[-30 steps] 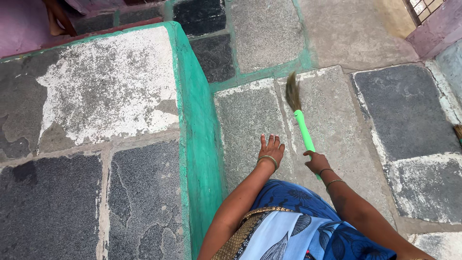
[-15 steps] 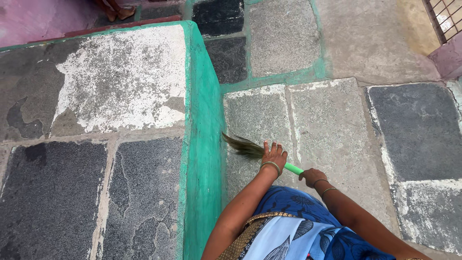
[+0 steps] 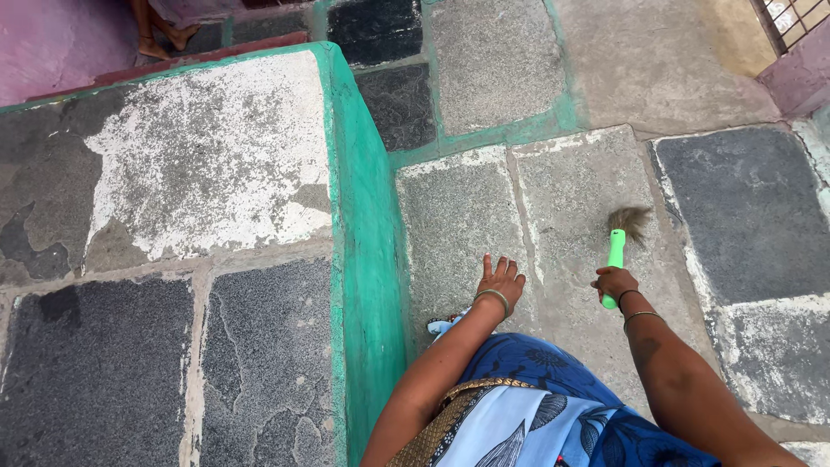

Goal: The person sweeps a stone-tiled floor using a small hand broom, moving dirt and debris along the surface.

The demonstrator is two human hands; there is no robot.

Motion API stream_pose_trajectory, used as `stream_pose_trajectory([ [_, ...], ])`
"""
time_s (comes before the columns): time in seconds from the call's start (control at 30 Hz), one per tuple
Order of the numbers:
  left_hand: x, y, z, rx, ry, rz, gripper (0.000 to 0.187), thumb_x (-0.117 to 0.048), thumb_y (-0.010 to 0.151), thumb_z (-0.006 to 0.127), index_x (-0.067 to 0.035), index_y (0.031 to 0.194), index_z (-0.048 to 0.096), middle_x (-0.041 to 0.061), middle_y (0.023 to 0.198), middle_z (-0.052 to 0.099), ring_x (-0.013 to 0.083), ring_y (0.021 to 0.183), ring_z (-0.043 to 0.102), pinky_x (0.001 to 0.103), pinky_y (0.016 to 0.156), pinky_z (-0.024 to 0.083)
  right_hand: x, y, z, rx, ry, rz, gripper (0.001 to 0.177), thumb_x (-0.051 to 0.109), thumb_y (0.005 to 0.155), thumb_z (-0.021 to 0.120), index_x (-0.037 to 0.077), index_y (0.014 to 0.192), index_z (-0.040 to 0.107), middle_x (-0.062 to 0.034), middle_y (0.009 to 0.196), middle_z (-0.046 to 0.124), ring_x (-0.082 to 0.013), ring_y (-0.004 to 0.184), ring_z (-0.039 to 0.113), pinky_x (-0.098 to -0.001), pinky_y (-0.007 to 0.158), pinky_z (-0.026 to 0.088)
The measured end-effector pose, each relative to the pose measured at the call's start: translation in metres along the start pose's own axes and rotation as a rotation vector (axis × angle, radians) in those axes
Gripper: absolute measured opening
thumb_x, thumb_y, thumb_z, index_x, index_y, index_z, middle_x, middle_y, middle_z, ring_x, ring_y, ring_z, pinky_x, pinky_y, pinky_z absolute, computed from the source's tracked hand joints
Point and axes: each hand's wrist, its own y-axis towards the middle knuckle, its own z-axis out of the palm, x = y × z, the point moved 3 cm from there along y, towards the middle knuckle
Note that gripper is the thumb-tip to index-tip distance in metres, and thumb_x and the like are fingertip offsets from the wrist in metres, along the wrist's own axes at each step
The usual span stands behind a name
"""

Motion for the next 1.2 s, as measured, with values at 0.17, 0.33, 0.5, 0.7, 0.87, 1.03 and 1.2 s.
stream_pose_trajectory([
  [0.17,0.018,0.017,-0.020,-0.080,0.047,0.072,0.058,-0.010,0.089,0.063,-0.016,0.145,0.050,0.016,0.164,0.030,0.0363,0.154,0.022,0.069,0.121,0.003,0.047,-0.018,0.027,-0.058,0.003,-0.091,0.046,0.018,0.080,0.084,0.018,0.125,0.073,-0.0092,0.079,0.076,-0.0215,0.063,0.074,-0.0368,0.067,0.061],
  [0.33,0.031,0.036,-0.034,-0.079,0.079,0.184,0.059,-0.011,0.089,0.064,-0.017,0.146,0.049,0.017,0.164,0.029,0.0369,0.154,0.022,0.069,0.121,0.003,0.091,-0.023,0.083,-0.024,-0.346,-0.276,0.045,0.009,0.084,0.068,0.028,0.125,0.073,-0.0137,0.107,0.075,-0.0314,0.098,0.074,-0.0445,0.088,0.060],
  [0.5,0.046,0.052,-0.039,-0.082,0.085,0.277,0.063,-0.014,0.088,0.066,-0.017,0.148,0.048,0.017,0.163,0.030,0.0373,0.154,0.022,0.069,0.121,0.001,0.128,-0.023,0.126,-0.085,-0.586,-0.391,0.032,0.020,0.090,0.068,0.006,0.119,0.067,-0.0175,0.116,0.075,-0.0321,0.109,0.073,-0.0445,0.091,0.059],
  [0.7,0.069,0.057,-0.040,-0.043,0.075,0.328,0.065,-0.021,0.085,0.071,-0.016,0.147,0.049,0.017,0.164,0.029,0.0367,0.155,0.021,0.068,0.122,0.001,0.111,-0.036,0.144,0.160,-0.673,-0.202,0.046,0.010,0.092,0.061,0.043,0.121,0.073,-0.0038,0.128,0.070,-0.0254,0.121,0.067,-0.0411,0.101,0.057],
  [0.87,0.086,0.059,-0.039,-0.067,0.110,0.346,0.062,-0.013,0.086,0.069,-0.018,0.146,0.051,0.017,0.163,0.032,0.0371,0.154,0.021,0.069,0.120,0.003,0.059,-0.059,0.115,0.068,-0.398,0.113,0.049,0.010,0.093,0.063,0.046,0.123,0.074,-0.0035,0.125,0.072,-0.0240,0.117,0.070,-0.0402,0.101,0.056],
  [1.03,0.098,0.051,-0.076,-0.039,0.096,0.350,0.066,-0.013,0.085,0.070,-0.018,0.147,0.050,0.016,0.162,0.031,0.0365,0.154,0.020,0.069,0.121,0.003,0.035,-0.064,0.090,-0.028,0.147,0.414,0.046,0.010,0.084,0.076,0.031,0.125,0.073,-0.0092,0.100,0.079,-0.0232,0.082,0.077,-0.0400,0.079,0.065],
  [1.2,0.105,0.063,-0.087,0.073,-0.012,0.331,0.074,-0.029,0.081,0.075,-0.015,0.148,0.045,0.018,0.162,0.027,0.0369,0.155,0.016,0.066,0.122,0.001,0.060,-0.037,0.075,-0.244,0.393,0.377,0.038,0.017,0.083,0.080,0.017,0.121,0.075,-0.0097,0.083,0.078,-0.0221,0.070,0.076,-0.0334,0.070,0.057],
])
